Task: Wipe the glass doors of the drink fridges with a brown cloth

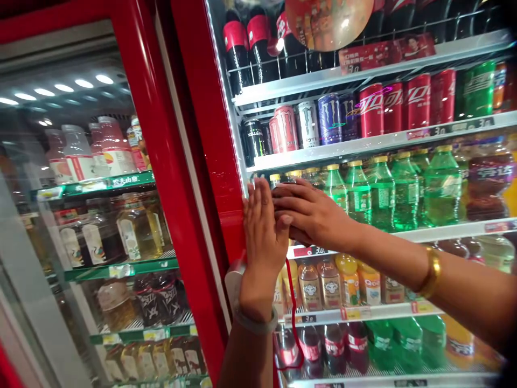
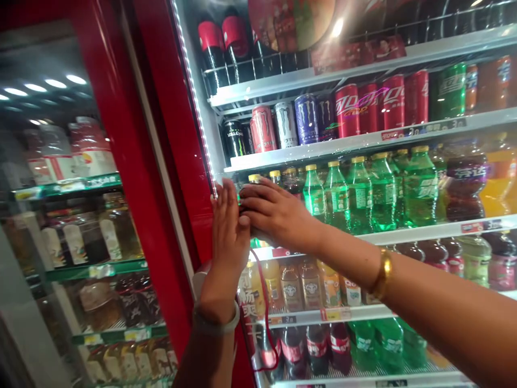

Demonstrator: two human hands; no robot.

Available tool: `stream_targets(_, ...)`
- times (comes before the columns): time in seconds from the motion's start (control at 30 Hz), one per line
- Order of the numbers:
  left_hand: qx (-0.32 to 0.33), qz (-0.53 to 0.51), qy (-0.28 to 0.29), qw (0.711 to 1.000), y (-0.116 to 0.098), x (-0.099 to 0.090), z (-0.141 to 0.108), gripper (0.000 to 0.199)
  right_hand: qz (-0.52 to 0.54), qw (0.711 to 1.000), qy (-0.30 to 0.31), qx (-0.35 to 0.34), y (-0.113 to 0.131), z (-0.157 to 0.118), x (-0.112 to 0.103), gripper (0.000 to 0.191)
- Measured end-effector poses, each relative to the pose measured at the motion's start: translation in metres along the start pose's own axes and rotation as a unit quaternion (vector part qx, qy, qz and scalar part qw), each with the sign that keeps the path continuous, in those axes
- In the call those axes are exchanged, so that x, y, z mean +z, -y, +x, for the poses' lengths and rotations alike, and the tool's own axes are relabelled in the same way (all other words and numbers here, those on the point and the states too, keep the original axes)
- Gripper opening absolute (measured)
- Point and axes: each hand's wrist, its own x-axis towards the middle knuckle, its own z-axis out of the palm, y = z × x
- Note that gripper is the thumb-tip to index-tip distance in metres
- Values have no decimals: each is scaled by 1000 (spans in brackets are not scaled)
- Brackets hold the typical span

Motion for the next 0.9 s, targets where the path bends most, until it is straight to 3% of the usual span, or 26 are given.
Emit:
stream_targets(0.07,-6,-25,22,999,0,-5,-2,84,-18,1000,-13,18,-14,5,-7,20)
stream_targets(0.17,-27,-101,-16,994,-2,-8,-2,85,-53,987,-88,127,-32,41,0,16)
stream_targets(0.27,-53,-141,-55,987,-5,-8,-10,84,-47,979,-99,173,-15,65,24,20)
stream_targets(0.33,-71,-127,-60,987,-7,-8,-23,81,-28,984,-72,159,14,52,35,27)
stream_targets(0.43,-89,-101,-39,990,-10,-8,-48,75,-2,992,-30,126,51,-2,31,29)
stream_targets(0.53,-88,-92,16,992,-14,-6,-69,77,-15,989,-54,134,54,-47,12,27)
stream_targets(0.6,-89,-87,33,992,-16,-2,-75,79,-42,975,-97,197,44,-51,5,29)
stream_targets(0.7,-97,-87,18,991,-20,7,-81,74,-64,945,-145,285,42,-31,13,23)
stream_targets(0.8,-115,-95,-21,989,-22,15,-92,69,-20,958,-127,257,69,-27,30,23)
stream_targets(0.9,-134,-78,-19,988,-24,19,-106,70,7,974,-59,220,99,-63,32,29)
